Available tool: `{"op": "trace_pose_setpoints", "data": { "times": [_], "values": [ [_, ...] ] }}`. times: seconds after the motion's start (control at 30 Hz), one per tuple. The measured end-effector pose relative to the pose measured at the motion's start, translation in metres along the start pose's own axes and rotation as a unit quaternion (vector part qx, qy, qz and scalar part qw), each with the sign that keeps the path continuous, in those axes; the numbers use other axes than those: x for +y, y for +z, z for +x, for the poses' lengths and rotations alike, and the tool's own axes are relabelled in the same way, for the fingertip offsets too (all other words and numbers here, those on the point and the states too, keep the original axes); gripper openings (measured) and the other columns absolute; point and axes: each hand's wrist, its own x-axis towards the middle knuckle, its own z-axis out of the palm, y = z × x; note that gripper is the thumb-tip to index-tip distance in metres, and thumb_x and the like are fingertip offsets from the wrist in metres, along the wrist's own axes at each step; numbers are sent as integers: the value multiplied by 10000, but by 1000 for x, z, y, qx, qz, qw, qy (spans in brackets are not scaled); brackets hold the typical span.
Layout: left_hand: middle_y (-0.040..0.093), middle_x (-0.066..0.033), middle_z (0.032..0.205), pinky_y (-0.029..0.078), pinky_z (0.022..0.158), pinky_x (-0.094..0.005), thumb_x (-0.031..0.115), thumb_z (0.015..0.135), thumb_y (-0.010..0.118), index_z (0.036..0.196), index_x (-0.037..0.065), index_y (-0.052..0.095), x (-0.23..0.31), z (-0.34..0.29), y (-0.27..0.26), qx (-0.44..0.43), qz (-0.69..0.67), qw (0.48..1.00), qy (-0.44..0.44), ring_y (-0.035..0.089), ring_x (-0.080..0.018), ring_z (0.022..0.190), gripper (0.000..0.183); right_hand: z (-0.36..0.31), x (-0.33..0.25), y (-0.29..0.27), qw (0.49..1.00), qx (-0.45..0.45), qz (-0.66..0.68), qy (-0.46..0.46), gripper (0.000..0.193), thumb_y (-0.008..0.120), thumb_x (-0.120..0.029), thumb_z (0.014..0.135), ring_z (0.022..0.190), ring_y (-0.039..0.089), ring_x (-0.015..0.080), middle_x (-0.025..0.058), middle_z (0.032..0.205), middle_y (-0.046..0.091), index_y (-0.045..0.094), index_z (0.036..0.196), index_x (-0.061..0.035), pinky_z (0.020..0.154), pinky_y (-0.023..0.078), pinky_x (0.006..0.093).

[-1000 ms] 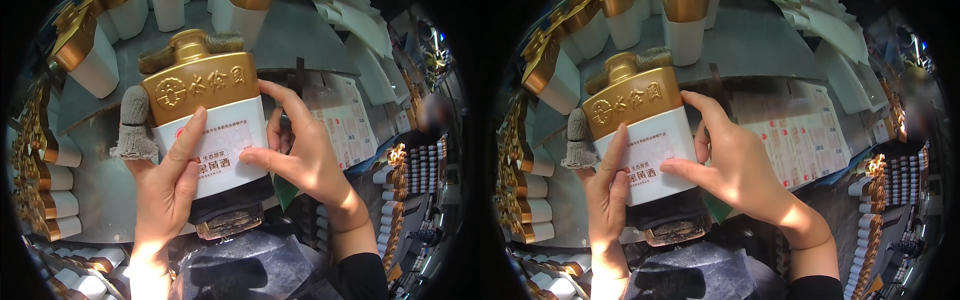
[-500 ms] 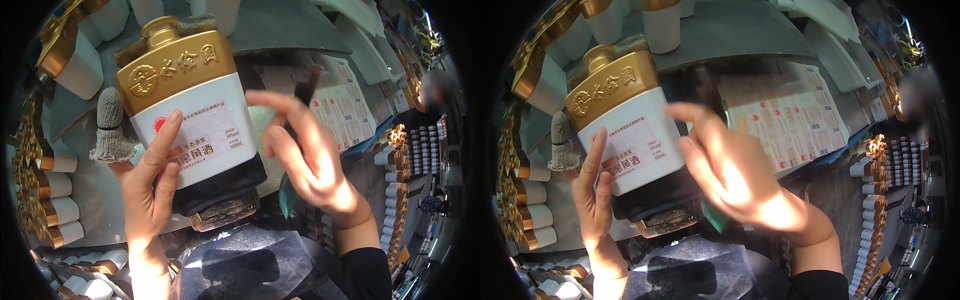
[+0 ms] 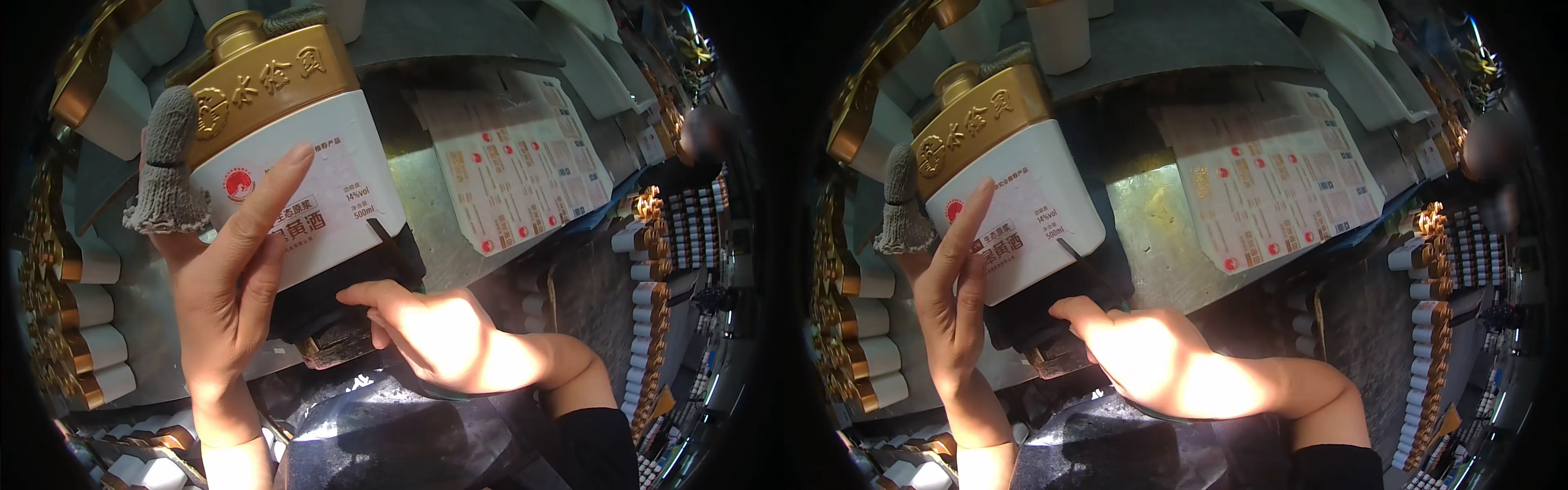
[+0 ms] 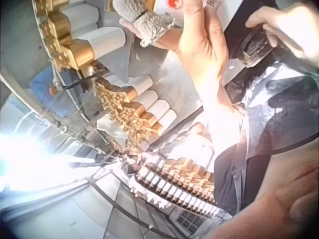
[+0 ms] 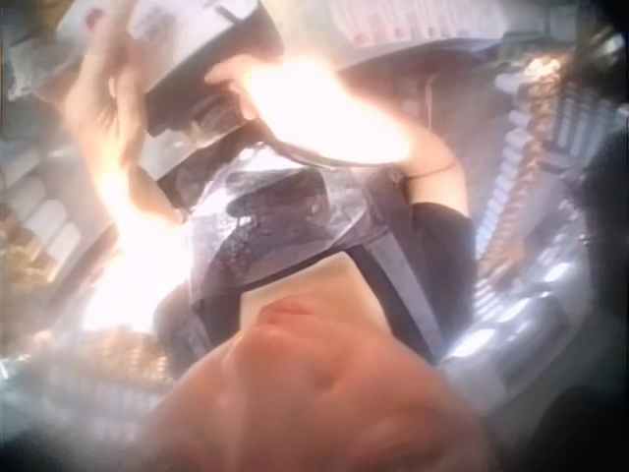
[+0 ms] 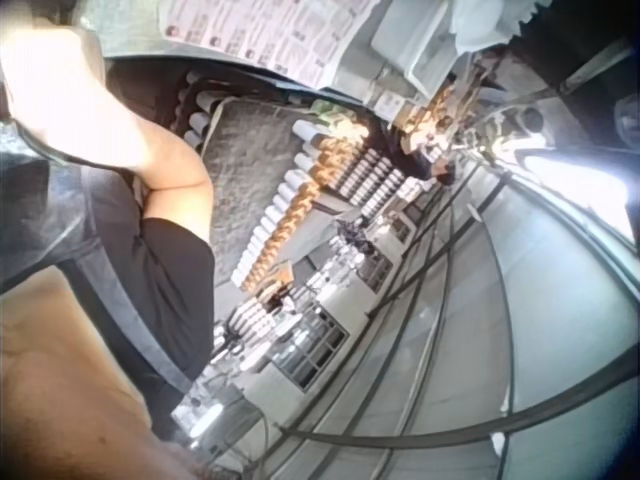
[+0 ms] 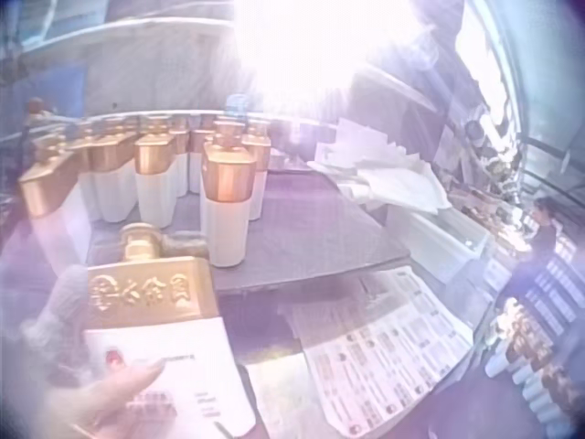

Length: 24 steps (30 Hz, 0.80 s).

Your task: The person applies white paper labels to the bodies of gold and white bottles. They use a green plastic scraper to smooth the labels and a small knife to trim the excess paper from the edges. The labeled bottles are then placed on a nearby metal surface.

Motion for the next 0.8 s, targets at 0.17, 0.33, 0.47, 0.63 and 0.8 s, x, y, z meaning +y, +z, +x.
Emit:
{"op": "trace_pose_setpoints", "data": {
  "times": [0.17, 0.33, 0.47, 0.63, 0.8],
  "values": [
    [218, -199, 1561, 221, 1140, -401, 97, 850, 558, 1256, 192, 663, -5, 5, 8, 4, 69, 996, 55, 187, -322, 1455, 430, 3, 4, 4, 994, -23, -101, -31, 309, 582, -23, 898, 507, 626, 230, 74, 596, 582, 542, 1205, -29, 464, 502, 322],
    [128, -191, 1584, 214, 1153, -438, 66, 835, 558, 1226, 203, 684, -5, 5, 7, 2, 83, 994, 69, 164, -355, 1459, 433, 7, -3, 3, 984, -22, -160, -69, 311, 605, -39, 881, 445, 601, 223, 92, 550, 565, 544, 1186, -22, 397, 467, 321],
    [119, -179, 1587, 218, 1152, -451, 75, 832, 566, 1210, 214, 694, -5, 7, 6, -11, 68, 996, 49, 157, -369, 1460, 423, 7, 0, 0, 979, -36, -182, -83, 317, 617, -21, 844, 432, 601, 220, 109, 554, 582, 549, 1153, -14, 383, 458, 323],
    [127, -171, 1585, 231, 1149, -447, 89, 818, 588, 1195, 227, 703, -1, 14, 2, -32, 171, 980, 96, 166, -377, 1455, 418, 7, 1, -2, 978, -38, -186, -85, 321, 614, -7, 815, 451, 606, 213, 98, 565, 580, 557, 1130, 7, 394, 469, 311],
    [122, -168, 1584, 230, 1150, -446, 71, 809, 574, 1194, 228, 704, 1, 14, 2, -44, 148, 985, 84, 164, -375, 1455, 435, 8, -3, -6, 977, -50, -181, -101, 312, 615, -19, 809, 458, 612, 230, 104, 583, 595, 557, 1116, -11, 397, 470, 304]
  ]
}}
